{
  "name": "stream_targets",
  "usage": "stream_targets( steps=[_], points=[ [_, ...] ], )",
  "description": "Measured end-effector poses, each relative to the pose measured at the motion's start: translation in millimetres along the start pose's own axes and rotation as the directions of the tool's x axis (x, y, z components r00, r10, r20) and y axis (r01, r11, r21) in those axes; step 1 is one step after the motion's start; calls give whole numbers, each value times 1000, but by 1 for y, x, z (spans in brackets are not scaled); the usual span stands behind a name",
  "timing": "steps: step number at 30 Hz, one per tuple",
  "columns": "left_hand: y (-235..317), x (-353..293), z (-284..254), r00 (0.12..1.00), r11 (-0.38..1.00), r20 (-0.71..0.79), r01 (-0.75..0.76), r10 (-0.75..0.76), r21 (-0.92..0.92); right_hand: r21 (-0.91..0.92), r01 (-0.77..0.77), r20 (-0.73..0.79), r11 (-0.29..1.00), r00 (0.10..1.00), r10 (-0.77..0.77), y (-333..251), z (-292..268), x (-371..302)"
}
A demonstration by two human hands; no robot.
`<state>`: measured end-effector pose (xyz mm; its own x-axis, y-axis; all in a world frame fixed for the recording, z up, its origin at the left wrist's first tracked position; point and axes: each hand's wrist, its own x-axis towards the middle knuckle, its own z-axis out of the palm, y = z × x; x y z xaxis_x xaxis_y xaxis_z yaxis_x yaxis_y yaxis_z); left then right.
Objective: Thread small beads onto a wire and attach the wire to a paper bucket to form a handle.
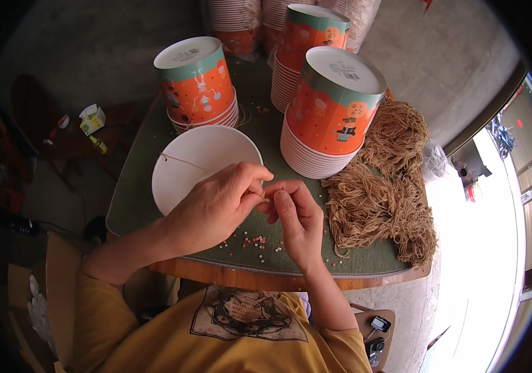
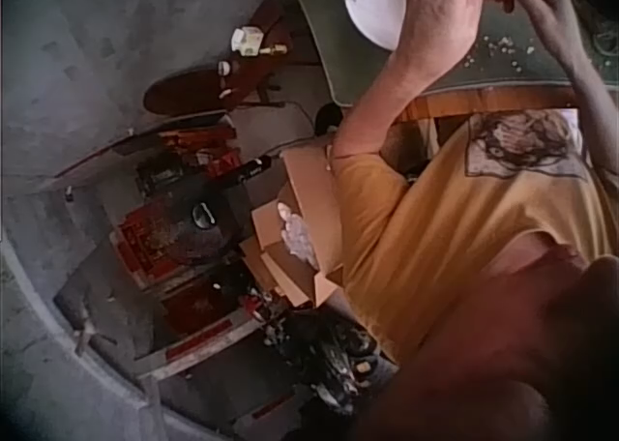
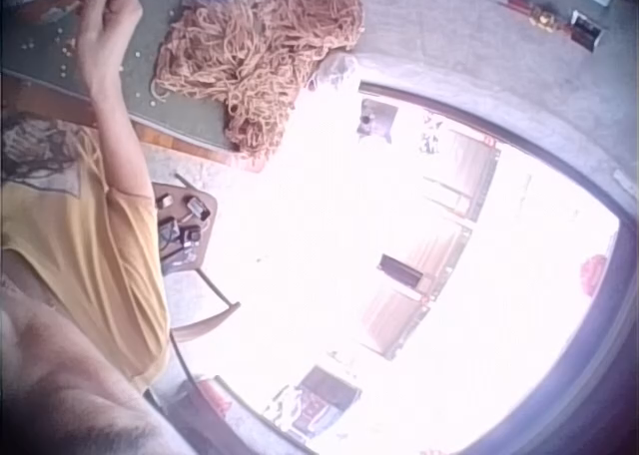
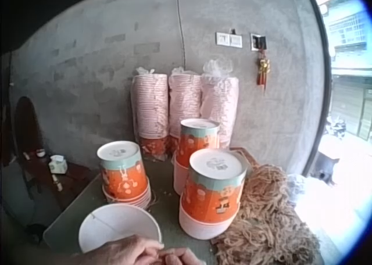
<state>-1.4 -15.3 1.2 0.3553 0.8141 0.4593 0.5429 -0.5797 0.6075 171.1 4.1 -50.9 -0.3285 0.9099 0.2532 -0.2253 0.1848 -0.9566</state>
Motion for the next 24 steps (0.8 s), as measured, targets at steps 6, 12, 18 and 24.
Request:
stream_targets(
  steps=[6,12,18,24],
  points=[
    [1,1,-1,1000,1000,9,9,-9,-4,34,13,24,999,1000,-14,0,-3,-1],
    [0,0,-1,1000,1000,8,11,-11,-4,99,-24,13,995,1000,23,0,-3,-2],
    [2,0,-4,997,998,42,65,-66,23,-430,321,45,844,941,-335,-1,-3,2],
    [4,2,-2,998,999,33,44,-44,27,-606,467,136,644,858,-495,2,-6,5]
  ],
)
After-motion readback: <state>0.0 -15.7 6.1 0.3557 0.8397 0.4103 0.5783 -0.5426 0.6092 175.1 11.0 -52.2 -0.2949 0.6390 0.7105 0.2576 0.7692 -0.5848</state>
